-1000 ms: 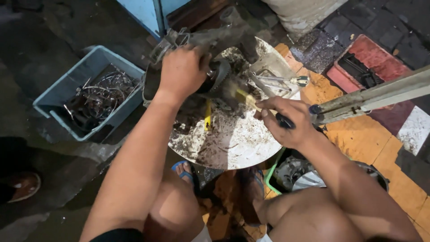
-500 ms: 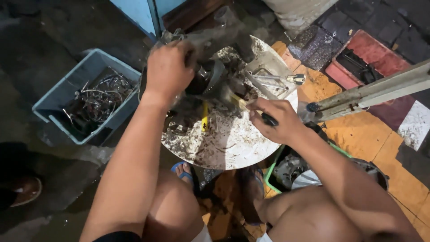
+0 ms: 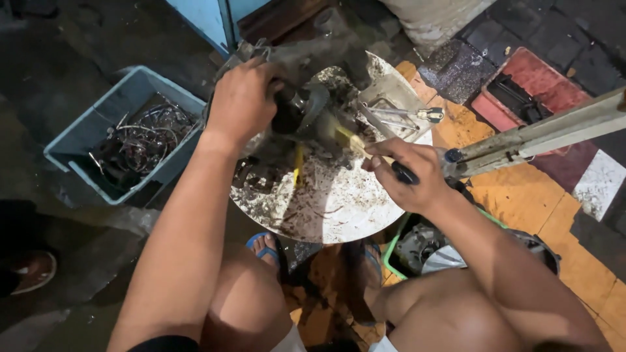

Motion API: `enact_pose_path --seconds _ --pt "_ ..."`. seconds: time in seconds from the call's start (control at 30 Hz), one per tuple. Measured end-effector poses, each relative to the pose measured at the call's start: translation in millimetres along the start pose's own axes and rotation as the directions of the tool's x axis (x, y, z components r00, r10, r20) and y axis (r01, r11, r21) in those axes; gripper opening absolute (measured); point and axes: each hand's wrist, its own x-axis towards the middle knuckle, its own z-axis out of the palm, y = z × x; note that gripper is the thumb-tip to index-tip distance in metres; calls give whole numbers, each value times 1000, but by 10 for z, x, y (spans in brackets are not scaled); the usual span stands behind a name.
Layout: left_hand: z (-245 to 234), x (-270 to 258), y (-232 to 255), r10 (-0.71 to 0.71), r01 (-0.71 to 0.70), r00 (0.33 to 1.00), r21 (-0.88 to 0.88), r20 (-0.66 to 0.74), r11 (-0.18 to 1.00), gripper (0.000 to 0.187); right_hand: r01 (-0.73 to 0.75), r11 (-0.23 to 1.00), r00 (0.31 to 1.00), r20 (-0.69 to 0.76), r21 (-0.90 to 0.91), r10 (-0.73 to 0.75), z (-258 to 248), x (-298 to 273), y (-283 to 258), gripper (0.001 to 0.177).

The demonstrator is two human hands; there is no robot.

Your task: The person scrubs a small metal gear with a brush while holding it over a white bucket. They repeatedly rotate the gear to clean different sides and occasionally dip the brush into a liquid in the bucket. The person continues scrubbing the same gear throughout the clip.

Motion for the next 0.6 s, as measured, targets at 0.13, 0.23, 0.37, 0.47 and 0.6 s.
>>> enact_pose_path --seconds 0.13,0.23,0.37,0.47,0.6 --pt "-1 13 -7 11 -13 1000 -77 -28 997 25 118 993 993 2 -12 -118 62 -37 118 19" --pt "31 22 -40 3 -3 1000 -58 -6 998 32 92 996 995 45 -11 -91 60 -59 139 19" --pt "182 -6 -169 90 -85 992 60 -84 995 18 183 981 981 -52 -59 -187 50 91 -40 10" --pt "88 -8 -43 84 -83 994 19 -72 996 14 49 993 985 170 -105 -30 -3 -29 156 15" --pt "-31 -34 85 -24 26 998 -23 65 999 11 162 973 987 33 -167 -159 20 -29 160 17"
